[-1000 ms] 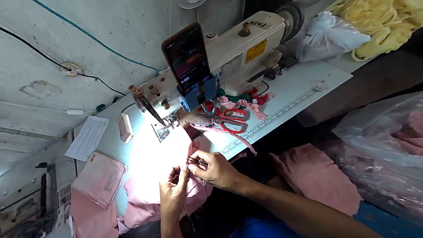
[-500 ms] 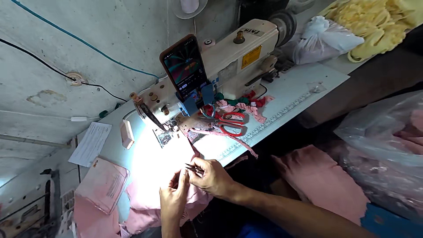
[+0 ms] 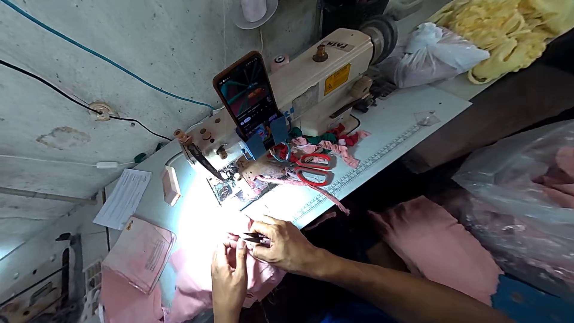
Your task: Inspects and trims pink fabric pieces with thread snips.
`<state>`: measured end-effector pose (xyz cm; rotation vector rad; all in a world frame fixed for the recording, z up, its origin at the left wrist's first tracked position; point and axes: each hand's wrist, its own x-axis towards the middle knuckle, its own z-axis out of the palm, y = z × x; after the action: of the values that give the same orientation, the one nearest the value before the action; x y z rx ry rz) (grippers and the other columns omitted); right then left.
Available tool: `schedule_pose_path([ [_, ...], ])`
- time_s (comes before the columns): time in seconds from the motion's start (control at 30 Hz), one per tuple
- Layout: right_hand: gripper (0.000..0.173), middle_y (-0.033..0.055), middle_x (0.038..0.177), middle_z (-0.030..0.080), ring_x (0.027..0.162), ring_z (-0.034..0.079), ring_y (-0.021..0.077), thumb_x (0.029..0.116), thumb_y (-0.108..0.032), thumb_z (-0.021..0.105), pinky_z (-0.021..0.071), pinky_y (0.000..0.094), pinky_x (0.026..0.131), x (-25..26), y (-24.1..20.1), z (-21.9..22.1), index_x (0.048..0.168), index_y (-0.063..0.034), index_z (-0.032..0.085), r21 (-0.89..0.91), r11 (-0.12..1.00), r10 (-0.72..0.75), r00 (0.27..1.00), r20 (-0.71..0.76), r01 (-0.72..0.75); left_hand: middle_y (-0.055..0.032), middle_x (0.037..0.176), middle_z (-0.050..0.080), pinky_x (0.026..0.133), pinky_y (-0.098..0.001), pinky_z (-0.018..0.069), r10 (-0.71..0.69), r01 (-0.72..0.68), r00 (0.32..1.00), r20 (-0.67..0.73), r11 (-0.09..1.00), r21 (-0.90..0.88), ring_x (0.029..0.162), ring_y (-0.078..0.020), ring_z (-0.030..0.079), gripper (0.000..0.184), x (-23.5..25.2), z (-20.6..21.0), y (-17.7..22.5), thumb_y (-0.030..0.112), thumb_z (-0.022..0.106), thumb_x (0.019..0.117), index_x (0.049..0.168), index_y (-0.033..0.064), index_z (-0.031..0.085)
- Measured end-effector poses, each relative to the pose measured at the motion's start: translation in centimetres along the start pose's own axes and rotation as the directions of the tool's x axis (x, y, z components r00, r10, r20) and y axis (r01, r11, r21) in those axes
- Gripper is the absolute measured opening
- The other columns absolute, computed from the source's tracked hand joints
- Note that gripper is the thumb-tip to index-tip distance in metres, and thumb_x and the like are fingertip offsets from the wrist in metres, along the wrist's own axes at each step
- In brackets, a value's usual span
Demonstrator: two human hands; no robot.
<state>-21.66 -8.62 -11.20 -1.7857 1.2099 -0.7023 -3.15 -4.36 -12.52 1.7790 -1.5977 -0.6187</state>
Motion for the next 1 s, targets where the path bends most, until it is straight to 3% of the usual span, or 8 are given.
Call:
schedule_pose_path([
  [0.1,0.031,0.0058,0.101,0.070,0.092,0.068,0.0214,0.0949,-0.039,0.063,0.0546,0.0458,0.073,0.0,0.1,-0.3,0.108,-0.0131,0.073,-0.066,0.997,0.041,0.998,0.051,-0.038,-0.0072,0.098,0.071,0.098,-0.0612,0.0424,0.038,-0.007,0.997,-0.065,0.905,0.424,0.101,-0.0270,0.067,0.058,-0.6,0.3,-0.3,0.058,0.043,0.1017,0.114,0.0091,0.071],
  [0.2,0.036,0.0095,0.104,0.071,0.095,0.070,0.0262,0.0965,-0.039,0.060,0.0546,0.0496,0.076,0.0,0.2,-0.4,0.113,-0.0093,0.070,-0.170,0.981,0.110,0.990,0.088,-0.094,-0.0170,0.103,0.070,0.100,-0.0677,0.0388,0.019,0.037,0.995,-0.098,0.844,0.536,0.108,-0.0408,0.063,0.070,-0.4,0.8,-0.6,0.066,0.042,0.0983,0.123,0.0076,0.072],
  [0.4,0.034,0.0125,0.100,0.070,0.092,0.069,0.0297,0.0969,-0.039,0.058,0.0526,0.0508,0.073,0.1,0.5,-0.4,0.106,-0.0070,0.068,-0.314,0.940,0.182,0.974,0.132,-0.133,-0.0149,0.112,0.069,0.109,-0.0704,0.0312,0.162,-0.055,0.976,-0.145,0.829,0.557,0.114,-0.0407,0.061,0.063,0.3,2.5,-1.7,0.063,0.053,0.0921,0.125,0.0127,0.072],
  [0.47,0.035,0.0121,0.097,0.070,0.090,0.069,0.0295,0.0956,-0.039,0.060,0.0526,0.0505,0.071,0.0,1.0,-0.2,0.103,-0.0063,0.069,-0.305,0.942,0.169,0.982,0.081,-0.137,-0.0164,0.105,0.070,0.094,-0.0646,0.0431,0.240,-0.115,0.958,-0.155,0.820,0.561,0.103,-0.0404,0.064,0.051,-0.3,2.8,-0.5,0.053,0.055,0.0945,0.114,0.0105,0.075],
  [0.53,0.036,0.0109,0.094,0.071,0.088,0.070,0.0272,0.0945,-0.040,0.063,0.0549,0.0488,0.074,0.0,1.5,0.2,0.103,-0.0059,0.071,-0.185,0.967,0.175,0.984,-0.022,-0.176,-0.0050,0.088,0.071,0.075,-0.0469,0.0534,0.218,-0.137,0.967,-0.134,0.884,0.447,0.083,-0.0230,0.068,0.037,-1.0,3.2,0.6,0.045,0.058,0.0960,0.099,0.0122,0.076],
  [0.63,0.031,0.0060,0.081,0.064,0.078,0.063,0.0190,0.0951,-0.038,0.062,0.0507,0.0409,0.070,0.4,1.8,0.4,0.099,-0.0086,0.068,0.120,0.959,0.261,0.965,-0.020,-0.256,0.0050,0.081,0.071,0.065,-0.0258,0.0576,0.027,-0.024,0.999,-0.035,0.996,0.087,0.070,-0.0035,0.067,0.026,-1.0,3.0,1.2,0.035,0.062,0.0992,0.098,0.0135,0.077],
  [0.83,0.027,0.0020,0.083,0.067,0.078,0.064,0.0118,0.0977,-0.036,0.061,0.0523,0.0340,0.071,0.0,2.0,1.1,0.102,-0.0111,0.071,0.254,0.951,0.191,0.981,-0.027,-0.178,-0.0021,0.076,0.073,0.063,-0.0263,0.0593,-0.144,0.176,0.982,0.121,0.926,-0.333,0.067,-0.0107,0.069,0.015,0.3,1.6,1.1,0.021,0.072,0.0949,0.092,0.0065,0.076],
  [1.0,0.031,0.0044,0.091,0.070,0.086,0.067,0.0177,0.0939,-0.040,0.065,0.0547,0.0417,0.074,0.0,2.0,0.5,0.103,-0.0112,0.073,0.033,0.998,0.062,0.998,-0.030,-0.061,0.0012,0.077,0.072,0.061,-0.0246,0.0594,-0.100,0.120,0.991,0.085,0.955,-0.273,0.067,-0.0083,0.070,0.015,0.2,1.3,1.0,0.024,0.070,0.0931,0.092,0.0093,0.075],
])
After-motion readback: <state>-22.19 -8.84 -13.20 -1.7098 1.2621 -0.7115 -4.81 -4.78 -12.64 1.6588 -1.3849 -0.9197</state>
